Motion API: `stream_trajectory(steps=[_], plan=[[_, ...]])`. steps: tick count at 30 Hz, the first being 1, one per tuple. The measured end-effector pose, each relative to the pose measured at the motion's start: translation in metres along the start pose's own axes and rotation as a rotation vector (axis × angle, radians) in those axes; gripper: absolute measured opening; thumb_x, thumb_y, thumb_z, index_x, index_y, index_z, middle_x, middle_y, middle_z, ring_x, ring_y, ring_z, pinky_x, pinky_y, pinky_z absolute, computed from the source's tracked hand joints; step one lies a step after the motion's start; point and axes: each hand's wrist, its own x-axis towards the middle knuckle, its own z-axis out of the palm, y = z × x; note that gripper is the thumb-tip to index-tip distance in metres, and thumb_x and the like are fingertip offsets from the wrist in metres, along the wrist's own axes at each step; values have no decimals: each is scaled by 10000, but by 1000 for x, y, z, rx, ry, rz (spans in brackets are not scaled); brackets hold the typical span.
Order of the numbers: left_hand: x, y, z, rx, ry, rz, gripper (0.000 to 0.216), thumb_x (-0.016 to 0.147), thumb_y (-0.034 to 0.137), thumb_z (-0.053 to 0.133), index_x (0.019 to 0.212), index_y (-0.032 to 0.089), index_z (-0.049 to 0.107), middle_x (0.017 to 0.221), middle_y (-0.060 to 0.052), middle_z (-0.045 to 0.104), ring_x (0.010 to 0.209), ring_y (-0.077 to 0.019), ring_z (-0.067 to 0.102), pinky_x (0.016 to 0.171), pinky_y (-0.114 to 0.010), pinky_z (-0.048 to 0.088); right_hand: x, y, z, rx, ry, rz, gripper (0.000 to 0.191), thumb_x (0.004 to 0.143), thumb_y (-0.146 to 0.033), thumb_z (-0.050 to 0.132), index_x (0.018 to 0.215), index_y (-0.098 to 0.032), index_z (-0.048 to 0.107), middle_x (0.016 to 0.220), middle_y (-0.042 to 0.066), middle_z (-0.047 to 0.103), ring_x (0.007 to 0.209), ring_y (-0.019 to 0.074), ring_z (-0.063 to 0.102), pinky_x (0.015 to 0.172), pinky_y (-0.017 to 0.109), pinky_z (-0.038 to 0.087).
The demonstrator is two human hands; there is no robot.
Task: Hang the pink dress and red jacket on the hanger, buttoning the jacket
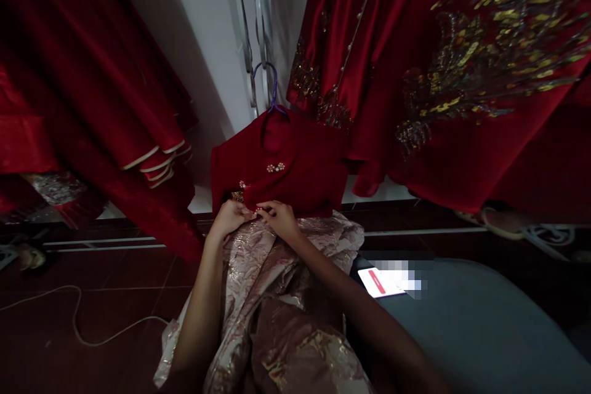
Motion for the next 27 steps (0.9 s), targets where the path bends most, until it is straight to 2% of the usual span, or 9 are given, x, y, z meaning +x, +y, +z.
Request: stream_trajectory(steps=[3,7,10,14,19,23,27], plan=[[-2,0,-3,21,13,-8,155,657,289,716,746,162,723,706,-27,713,690,-135,653,637,-213,478,-1,-2,0,-90,26,-40,201,791,-301,602,956,-217,681,914,26,705,534,89,628,548,199,478],[-2,2,-4,55,29,-8,143,655,299,715,734,180,724,685,-13,701,687,-131,643,637,-208,461,-1,-3,1,-168,58,-113,201,791,-278,591,963,-207,668,917,26,697,621,95,621,632,208,472],[-2,1,-5,101,92,8,152,659,284,709,766,177,702,711,-4,692,670,-114,623,625,-201,438,2,-7,-4,-217,24,-129,257,764,-263,607,1007,-191,652,940,38,680,571,77,581,607,208,466],[-3,0,-11,158,133,69,258,632,242,727,871,188,647,775,18,674,649,-92,590,597,-190,405,6,-25,-26,-200,4,-92,239,752,-296,615,957,-183,661,905,40,681,508,66,566,509,187,440],[-7,3,-13,264,99,108,258,635,321,740,843,217,627,804,26,665,707,-116,591,592,-203,370,7,-52,-58,-131,20,-30,231,806,-340,548,918,-176,664,763,27,689,453,74,579,432,165,404],[-7,8,-4,384,97,94,312,609,427,751,796,219,613,825,-1,667,741,-160,602,593,-225,365,9,-46,-62,-210,-33,-56,193,788,-318,567,864,-182,680,695,12,690,481,81,564,461,172,393],[-6,11,2,480,124,102,367,641,467,722,895,222,620,897,-46,665,804,-200,617,635,-246,395,12,-30,-54,-278,-74,-50,168,769,-283,577,846,-195,698,719,6,699,569,95,587,531,183,400]])
